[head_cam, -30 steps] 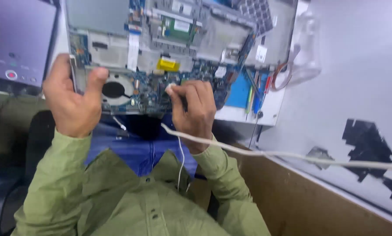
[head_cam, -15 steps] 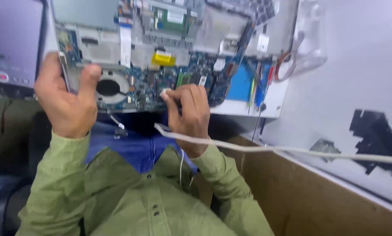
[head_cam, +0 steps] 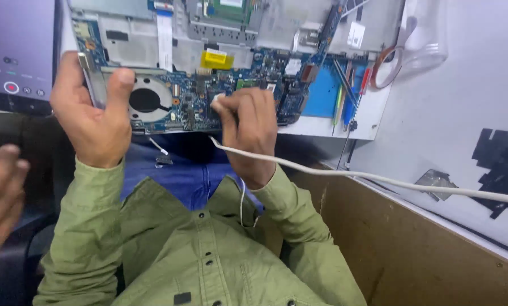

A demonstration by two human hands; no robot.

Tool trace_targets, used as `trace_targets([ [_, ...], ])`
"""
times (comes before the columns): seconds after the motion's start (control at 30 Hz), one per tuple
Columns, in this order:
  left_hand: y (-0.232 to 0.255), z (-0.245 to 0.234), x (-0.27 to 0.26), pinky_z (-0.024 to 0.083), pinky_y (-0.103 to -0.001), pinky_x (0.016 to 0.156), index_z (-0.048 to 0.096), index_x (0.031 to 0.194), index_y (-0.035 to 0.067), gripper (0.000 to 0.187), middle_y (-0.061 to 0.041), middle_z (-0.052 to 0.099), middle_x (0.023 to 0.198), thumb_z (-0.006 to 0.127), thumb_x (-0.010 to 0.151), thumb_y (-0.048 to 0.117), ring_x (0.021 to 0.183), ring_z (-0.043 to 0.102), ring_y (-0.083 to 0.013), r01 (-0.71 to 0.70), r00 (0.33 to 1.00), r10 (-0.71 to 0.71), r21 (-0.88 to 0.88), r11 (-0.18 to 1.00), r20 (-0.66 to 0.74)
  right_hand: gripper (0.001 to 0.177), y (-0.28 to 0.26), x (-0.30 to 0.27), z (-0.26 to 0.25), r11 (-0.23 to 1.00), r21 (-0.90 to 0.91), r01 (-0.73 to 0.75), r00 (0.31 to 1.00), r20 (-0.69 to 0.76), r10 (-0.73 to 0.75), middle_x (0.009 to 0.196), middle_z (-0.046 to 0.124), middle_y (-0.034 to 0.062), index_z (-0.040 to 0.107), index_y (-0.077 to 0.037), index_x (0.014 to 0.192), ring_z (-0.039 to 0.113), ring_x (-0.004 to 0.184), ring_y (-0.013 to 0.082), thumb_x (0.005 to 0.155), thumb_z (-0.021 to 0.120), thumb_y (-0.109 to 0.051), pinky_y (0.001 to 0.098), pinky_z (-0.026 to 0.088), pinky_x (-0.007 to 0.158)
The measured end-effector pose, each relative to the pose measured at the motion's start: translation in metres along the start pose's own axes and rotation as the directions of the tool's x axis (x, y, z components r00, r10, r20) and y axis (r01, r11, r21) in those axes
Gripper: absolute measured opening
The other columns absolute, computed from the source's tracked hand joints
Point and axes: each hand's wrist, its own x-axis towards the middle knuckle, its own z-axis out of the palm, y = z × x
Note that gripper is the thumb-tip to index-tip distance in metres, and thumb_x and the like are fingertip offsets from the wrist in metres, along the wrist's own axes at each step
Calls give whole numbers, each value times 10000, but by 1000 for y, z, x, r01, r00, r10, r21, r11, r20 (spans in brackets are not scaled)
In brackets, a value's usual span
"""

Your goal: Applying thermal paste to a laptop CPU and connecting internal motherboard cables during a repair process.

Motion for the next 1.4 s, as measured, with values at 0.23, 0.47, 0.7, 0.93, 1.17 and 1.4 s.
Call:
trace_targets([
  [0.23,-9,-2,-1,502,-446,933,539,1233,-100,243,-225,592,1141,611,1198,129,1056,591,-333,-65,998,66,27,997,-4,120,4,6,-6,1000,-6,25,999,37,-25,945,567,181,547,6,965,522,868,338,1043,631,-30,454,400,763],
  [0.47,-10,-3,-9,483,-412,864,561,1169,-75,253,-170,610,1060,654,1173,160,985,581,-278,45,999,-46,117,992,7,136,2,-1,-13,999,18,-38,999,9,38,923,598,146,588,-5,937,525,866,327,1031,654,-79,427,415,776],
  [0.7,-19,6,1,481,-407,1001,530,1287,-110,348,-210,605,1193,646,1173,198,1126,578,-297,33,999,-32,39,999,-27,140,20,6,-15,999,-26,31,999,-7,-31,925,657,145,660,1,954,585,862,289,962,764,-93,415,432,784],
  [0.93,-16,3,-8,506,-430,1113,557,1423,-176,424,-268,631,1336,639,1162,148,1278,616,-351,73,996,-68,78,994,-54,151,13,-10,-4,998,-55,30,999,28,-28,916,714,107,724,-45,948,570,887,251,948,798,-177,380,395,776],
  [1.17,-18,15,-3,526,-394,1077,504,1399,-126,409,-247,619,1321,621,1180,199,1232,612,-300,63,994,-65,-16,998,-92,138,12,-4,-16,986,81,145,980,128,-154,945,696,71,695,-72,935,547,878,242,1051,658,-138,391,313,803],
  [1.4,-12,8,-5,477,-434,1189,525,1427,-188,462,-281,617,1353,618,1177,190,1305,598,-351,26,999,-23,55,998,-49,137,6,-40,-11,990,112,91,952,281,-119,1473,626,125,578,-93,1101,494,1474,323,1148,456,-136,440,262,1256],
])
